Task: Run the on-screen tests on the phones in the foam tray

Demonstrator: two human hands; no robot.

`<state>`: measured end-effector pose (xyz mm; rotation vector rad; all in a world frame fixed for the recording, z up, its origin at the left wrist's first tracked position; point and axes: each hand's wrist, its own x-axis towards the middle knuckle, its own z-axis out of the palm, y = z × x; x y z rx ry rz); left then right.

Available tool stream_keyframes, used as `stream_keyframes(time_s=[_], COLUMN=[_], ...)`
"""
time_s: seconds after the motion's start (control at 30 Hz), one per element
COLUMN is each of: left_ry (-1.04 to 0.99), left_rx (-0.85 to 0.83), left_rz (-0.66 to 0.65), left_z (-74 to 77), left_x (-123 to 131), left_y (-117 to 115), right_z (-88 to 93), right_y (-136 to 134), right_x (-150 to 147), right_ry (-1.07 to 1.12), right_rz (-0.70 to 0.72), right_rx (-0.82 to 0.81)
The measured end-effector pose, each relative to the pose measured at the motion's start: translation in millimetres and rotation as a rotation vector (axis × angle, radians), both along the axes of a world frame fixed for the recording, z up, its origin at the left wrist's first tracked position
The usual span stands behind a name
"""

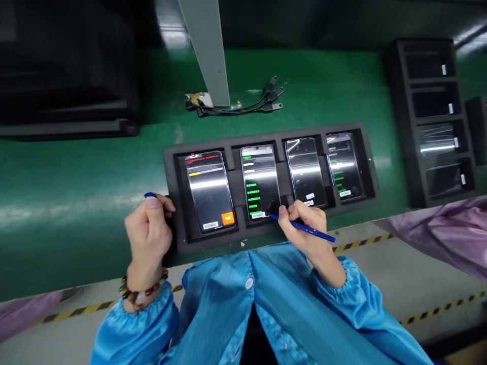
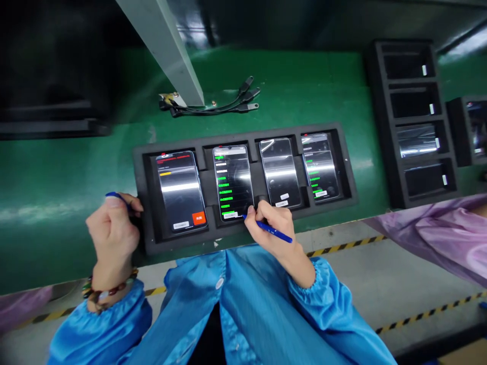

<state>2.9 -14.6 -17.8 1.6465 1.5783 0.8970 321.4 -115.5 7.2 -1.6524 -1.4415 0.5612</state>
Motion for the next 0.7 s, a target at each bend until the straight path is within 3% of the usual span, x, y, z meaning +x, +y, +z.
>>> stream_keyframes(time_s=[0.5,0.6,0.7], left_ry=[0.075,0.11,0.16], left_rx=[0.053,0.038,0.022], left_rz=[0.041,0.05,0.056], left_z=[-4.5,-2.5,-0.4], left_x=[3,3,4], left_y=[2,2,4], right_z=[-2.3,0.0,-0.3], right_y=[-3,-7,-2], right_x=[-4,36,124], right_ry=[0.017,0.063,0.069], right_rz=[0.004,-0.178,-0.548], right_rx=[0.047,0.211,0.375])
